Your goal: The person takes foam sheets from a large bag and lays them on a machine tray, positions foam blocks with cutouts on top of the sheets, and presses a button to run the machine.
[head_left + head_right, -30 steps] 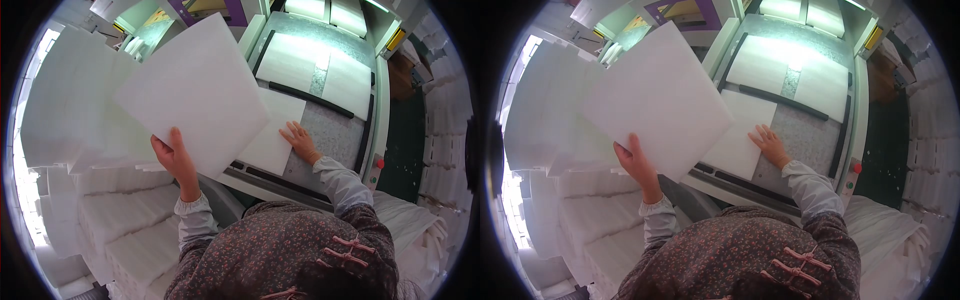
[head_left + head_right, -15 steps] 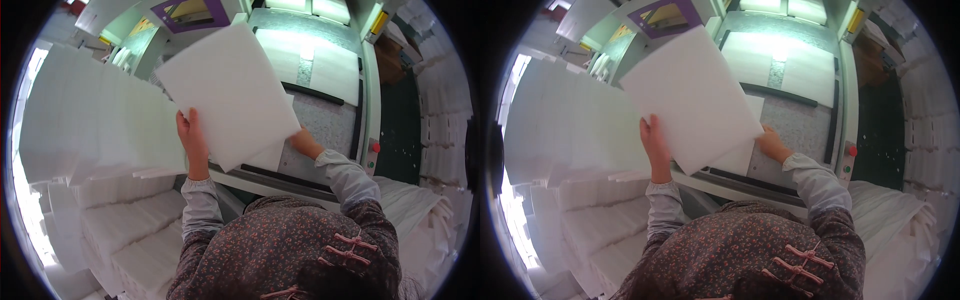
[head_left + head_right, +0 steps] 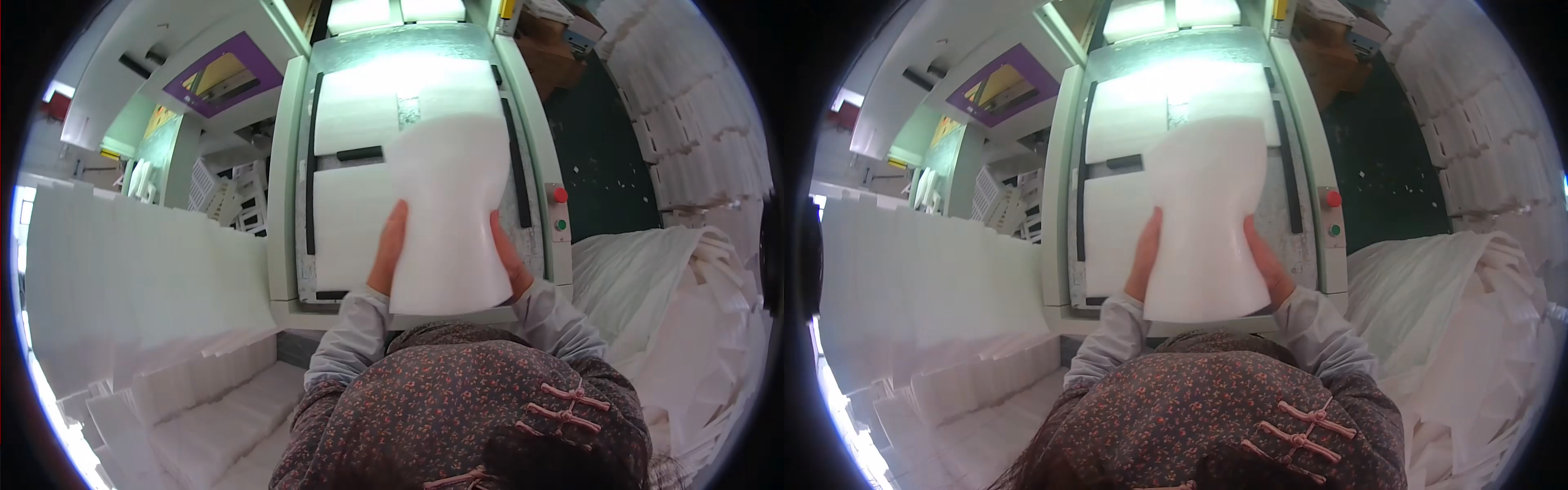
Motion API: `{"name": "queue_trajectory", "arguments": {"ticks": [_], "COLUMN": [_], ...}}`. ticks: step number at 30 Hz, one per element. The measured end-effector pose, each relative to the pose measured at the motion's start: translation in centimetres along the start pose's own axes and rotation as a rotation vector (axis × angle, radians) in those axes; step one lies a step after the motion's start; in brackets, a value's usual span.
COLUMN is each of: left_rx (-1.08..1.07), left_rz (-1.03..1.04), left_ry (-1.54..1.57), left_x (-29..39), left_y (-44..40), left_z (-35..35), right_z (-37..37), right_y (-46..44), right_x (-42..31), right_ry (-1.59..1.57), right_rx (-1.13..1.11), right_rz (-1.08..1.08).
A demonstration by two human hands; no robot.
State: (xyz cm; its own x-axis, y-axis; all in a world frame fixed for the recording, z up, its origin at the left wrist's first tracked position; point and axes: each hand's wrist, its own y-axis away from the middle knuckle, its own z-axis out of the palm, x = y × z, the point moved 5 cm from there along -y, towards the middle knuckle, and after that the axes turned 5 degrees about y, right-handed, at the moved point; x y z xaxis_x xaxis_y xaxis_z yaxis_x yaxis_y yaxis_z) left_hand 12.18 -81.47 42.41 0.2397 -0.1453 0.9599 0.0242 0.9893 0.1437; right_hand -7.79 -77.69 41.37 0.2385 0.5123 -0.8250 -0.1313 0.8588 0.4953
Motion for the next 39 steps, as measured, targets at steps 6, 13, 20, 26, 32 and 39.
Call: {"name": "queue_trajectory", "arguments": {"ticks": [6,13,20,26,32,39], "left_rx": [-0.138,-0.392,-0.326,-0.459,-0.49,-0.422], "left_rz": [-0.073,0.689,0.762,0.628,0.498,0.309], "left_ry": [0.19,-0.526,-1.031,-1.196,-1.24,-1.068], "left_x": [0.1,6.1,-3.1,-10.0,-11.0,-12.2], "left_y": [-2.9,-5.0,-1.3,-0.1,-0.2,-0.7], "left_z": [0.9,3.9,1.7,0.6,1.1,1.1], "right_z": [-7.2,-12.5,-13.0,-12.2,-11.1,-10.0], "right_y": [1.0,0.2,-0.5,-2.3,-1.1,-1.9], "right_x": [-3.9,-10.5,-1.3,6.4,6.6,6.4], "right_ry": [0.431,0.542,0.526,1.377,1.422,1.467], "right_rx": [0.066,0.133,0.096,0.385,0.49,0.474], "right_rz": [-0.222,-0.538,0.02,-0.603,-0.742,-0.812]}}
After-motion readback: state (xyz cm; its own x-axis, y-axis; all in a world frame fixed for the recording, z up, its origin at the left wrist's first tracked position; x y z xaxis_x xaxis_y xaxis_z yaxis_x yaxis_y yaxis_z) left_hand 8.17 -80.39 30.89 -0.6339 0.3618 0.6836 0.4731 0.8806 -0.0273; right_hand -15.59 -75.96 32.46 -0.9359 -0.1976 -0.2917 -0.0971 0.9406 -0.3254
